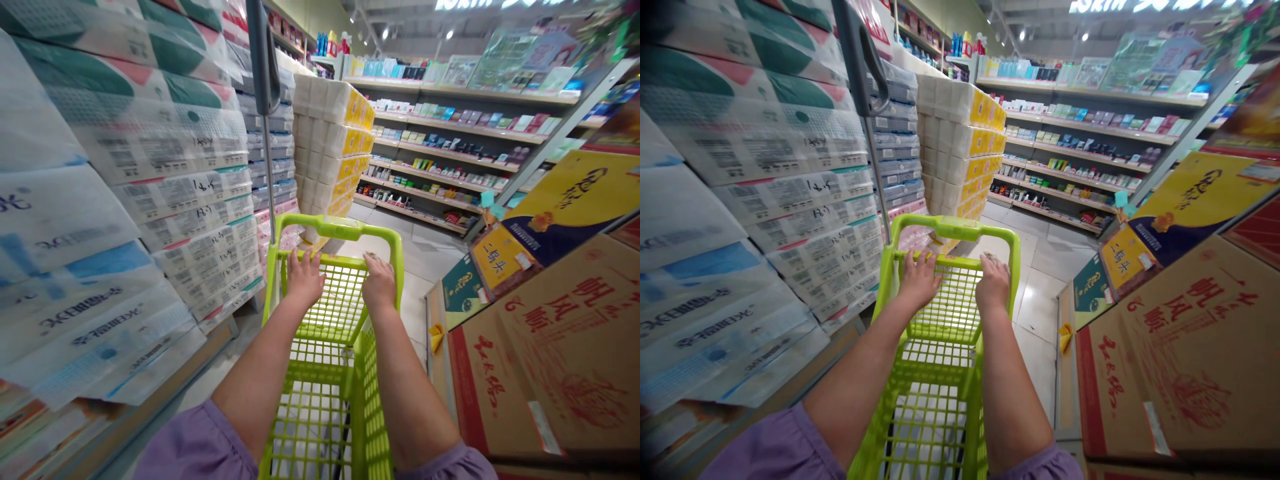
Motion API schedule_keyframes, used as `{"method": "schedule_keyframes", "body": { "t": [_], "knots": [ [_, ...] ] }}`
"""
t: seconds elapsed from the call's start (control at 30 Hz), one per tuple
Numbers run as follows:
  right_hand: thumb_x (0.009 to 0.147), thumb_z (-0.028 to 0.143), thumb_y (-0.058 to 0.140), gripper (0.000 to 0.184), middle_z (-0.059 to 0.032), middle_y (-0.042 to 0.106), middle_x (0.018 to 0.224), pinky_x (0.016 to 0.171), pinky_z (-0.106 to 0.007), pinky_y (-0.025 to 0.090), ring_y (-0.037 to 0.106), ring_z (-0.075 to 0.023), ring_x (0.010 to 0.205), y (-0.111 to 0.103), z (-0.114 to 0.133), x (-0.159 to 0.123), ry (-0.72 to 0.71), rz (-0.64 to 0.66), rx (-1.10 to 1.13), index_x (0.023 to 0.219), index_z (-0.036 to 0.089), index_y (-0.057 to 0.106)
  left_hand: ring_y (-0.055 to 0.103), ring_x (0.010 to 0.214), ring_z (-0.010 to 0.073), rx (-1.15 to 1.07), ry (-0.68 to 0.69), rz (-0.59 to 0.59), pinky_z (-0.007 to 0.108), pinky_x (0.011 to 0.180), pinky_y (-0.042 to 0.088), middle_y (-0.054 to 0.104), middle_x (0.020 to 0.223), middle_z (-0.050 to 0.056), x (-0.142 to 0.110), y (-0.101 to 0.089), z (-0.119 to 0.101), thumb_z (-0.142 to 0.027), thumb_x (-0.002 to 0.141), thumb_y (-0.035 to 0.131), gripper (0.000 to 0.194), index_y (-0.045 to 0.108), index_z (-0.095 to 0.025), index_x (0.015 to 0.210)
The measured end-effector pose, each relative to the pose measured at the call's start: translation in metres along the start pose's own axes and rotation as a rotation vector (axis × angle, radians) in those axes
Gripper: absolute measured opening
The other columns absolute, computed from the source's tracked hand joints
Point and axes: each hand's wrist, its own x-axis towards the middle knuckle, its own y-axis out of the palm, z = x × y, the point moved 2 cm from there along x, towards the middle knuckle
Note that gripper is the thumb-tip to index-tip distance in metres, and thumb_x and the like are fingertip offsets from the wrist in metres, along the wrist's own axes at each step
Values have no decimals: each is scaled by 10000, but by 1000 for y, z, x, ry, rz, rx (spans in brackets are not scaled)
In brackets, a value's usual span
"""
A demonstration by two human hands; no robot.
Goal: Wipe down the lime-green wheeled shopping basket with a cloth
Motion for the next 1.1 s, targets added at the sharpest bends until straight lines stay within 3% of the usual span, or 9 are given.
{"method": "schedule_keyframes", "body": {
  "t": [0.07,0.2,0.37,0.47,0.63,0.77,0.83,1.0,1.1],
  "knots": [
    [717,-18,353,635,-106,602,1287,1081,-385,330,489,-211,1246,2,3,-1,-3,-14,63,1295,147,558,159,1410,405,1,-1,-7,581,1160,150,379,1473,144,0,0,0,-342,877,507,564,408,-135,1392],
    [711,9,373,717,-176,455,1418,1070,-381,360,412,-225,1310,8,1,-1,90,-188,152,1425,68,364,151,1413,401,-6,-4,-3,577,1162,142,378,1471,151,0,0,0,-336,873,518,569,407,-135,1394],
    [729,35,373,502,-122,622,1198,1093,-428,321,494,-228,1190,19,6,1,-15,-113,192,1128,146,656,148,1413,408,2,-13,0,578,1163,137,368,1472,157,1,1,0,-345,873,518,581,404,-119,1396],
    [763,42,373,461,-104,649,1149,1090,-419,308,520,-215,1138,15,9,1,-81,-103,206,1094,153,673,158,1407,417,14,-11,-9,583,1158,148,371,1469,151,1,3,0,-357,873,515,579,410,-122,1392],
    [826,40,379,432,-111,634,1203,1063,-486,266,475,-258,1198,22,26,-9,-11,-127,75,1115,176,668,162,1405,418,14,-11,-8,584,1155,154,379,1463,159,1,2,-1,-358,864,528,584,412,-126,1387],
    [862,48,398,454,-92,580,1316,1049,-398,297,425,-226,1271,37,54,-18,-294,-29,77,1236,200,607,149,1407,422,7,-18,18,576,1162,139,365,1475,156,1,-2,-1,-370,842,555,614,411,-127,1387],
    [878,66,411,449,-67,583,1320,1043,-372,302,436,-210,1263,36,54,-17,-361,5,67,1256,228,592,140,1410,417,5,-14,25,574,1162,140,355,1485,142,1,-3,0,-381,846,547,615,401,-141,1394],
    [870,67,375,434,-93,637,1220,1017,-446,311,502,-263,1154,20,25,-4,28,-108,-22,1191,196,638,122,1414,426,-7,-21,49,587,1155,141,330,1504,131,2,0,1,-410,856,536,638,366,-151,1414],
    [847,48,358,474,-95,604,1276,1059,-436,290,444,-264,1233,26,31,-8,-60,-74,-7,1226,165,617,110,1417,426,-15,-19,45,586,1158,130,328,1502,142,3,1,-1,-403,856,539,637,370,-137,1409]
  ]
}}
